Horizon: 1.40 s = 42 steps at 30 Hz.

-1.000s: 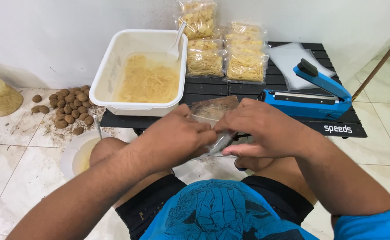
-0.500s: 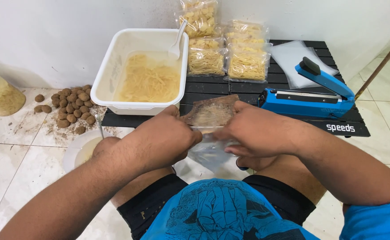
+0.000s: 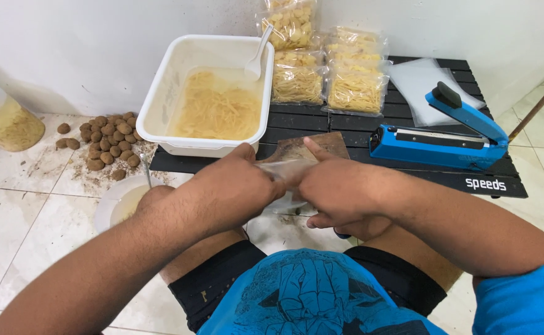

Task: The person scoops shredded dried fruit from a plastic tub into a clear plastic bag using a white spoon.

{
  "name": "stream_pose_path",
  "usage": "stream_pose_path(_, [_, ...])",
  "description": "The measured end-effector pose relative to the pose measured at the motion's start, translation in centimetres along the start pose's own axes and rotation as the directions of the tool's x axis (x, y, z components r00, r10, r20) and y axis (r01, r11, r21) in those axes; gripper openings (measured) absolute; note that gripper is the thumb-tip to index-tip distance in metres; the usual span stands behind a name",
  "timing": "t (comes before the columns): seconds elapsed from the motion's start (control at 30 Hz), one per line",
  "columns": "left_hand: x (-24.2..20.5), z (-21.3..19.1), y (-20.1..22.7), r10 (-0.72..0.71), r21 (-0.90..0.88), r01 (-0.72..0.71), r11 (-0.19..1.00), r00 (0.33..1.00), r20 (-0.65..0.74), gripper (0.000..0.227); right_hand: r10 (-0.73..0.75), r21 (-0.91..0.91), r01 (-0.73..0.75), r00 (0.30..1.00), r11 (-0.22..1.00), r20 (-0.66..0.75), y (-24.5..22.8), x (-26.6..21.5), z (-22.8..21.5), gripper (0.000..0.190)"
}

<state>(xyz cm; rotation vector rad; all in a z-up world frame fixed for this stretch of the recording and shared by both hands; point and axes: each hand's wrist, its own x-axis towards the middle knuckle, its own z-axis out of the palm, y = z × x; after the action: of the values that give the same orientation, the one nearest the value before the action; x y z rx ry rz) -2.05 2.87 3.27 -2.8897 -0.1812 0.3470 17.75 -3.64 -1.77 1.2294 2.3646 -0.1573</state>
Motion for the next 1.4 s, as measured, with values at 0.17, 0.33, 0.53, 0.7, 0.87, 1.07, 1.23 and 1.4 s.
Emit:
stream_pose_path(0.17, [-1.2,0.8,0.0,0.006,-0.161,-0.014,0.987,0.998,-0.055,0.026,0.058,0.009,-0.058,0.997,0.998,0.054,-1.9,-0.7,-3.5,0.038])
stream_pose_path(0.33, [-2.5,8.1,0.0,-0.222,-0.48,-0.206,0.853,0.689,-0.69,0.091,0.01,0.16,0.014,0.989,0.987,-0.146,-0.7,-0.2,-1.2,0.027])
stream_pose_path(0.53, [-0.6,18.8,3.3,-0.637,-0.946,-0.315,0.081,0.713,-0.292,0.111,-0.034,0.217,0.11,0.945,0.97,-0.327,0.1,0.5,-0.4,0.025])
stream_pose_path(0.7, [0.4,21.7,4.6,-0.764,-0.941,-0.336,-0.03,0.615,-0.195,0.028,-0.074,-0.008,0.084,0.823,0.996,-0.563,0.8,1.6,0.8,0.022])
stream_pose_path(0.87, [1.4,20.0,5.6,-0.867,-0.96,-0.277,0.051,0.464,-0.18,0.024,-0.013,-0.036,-0.017,0.707,0.999,-0.707,0.5,1.4,1.5,0.025])
stream_pose_path(1.07, [1.6,19.5,6.5,-0.909,-0.969,-0.218,0.116,0.37,-0.192,0.012,0.037,0.188,0.094,0.803,0.978,-0.595,0.1,1.5,1.7,0.05])
stream_pose_path(1.23, [1.4,20.3,6.0,-0.908,-0.955,-0.242,0.172,0.337,-0.249,0.012,0.001,0.265,0.138,0.885,0.954,-0.465,0.0,1.7,0.7,0.024])
stream_pose_path(1.4, [0.8,21.9,4.8,-0.941,-0.956,-0.283,0.076,0.298,-0.162,0.009,-0.022,0.296,0.353,0.674,0.887,-0.738,2.2,2.8,-0.8,0.047])
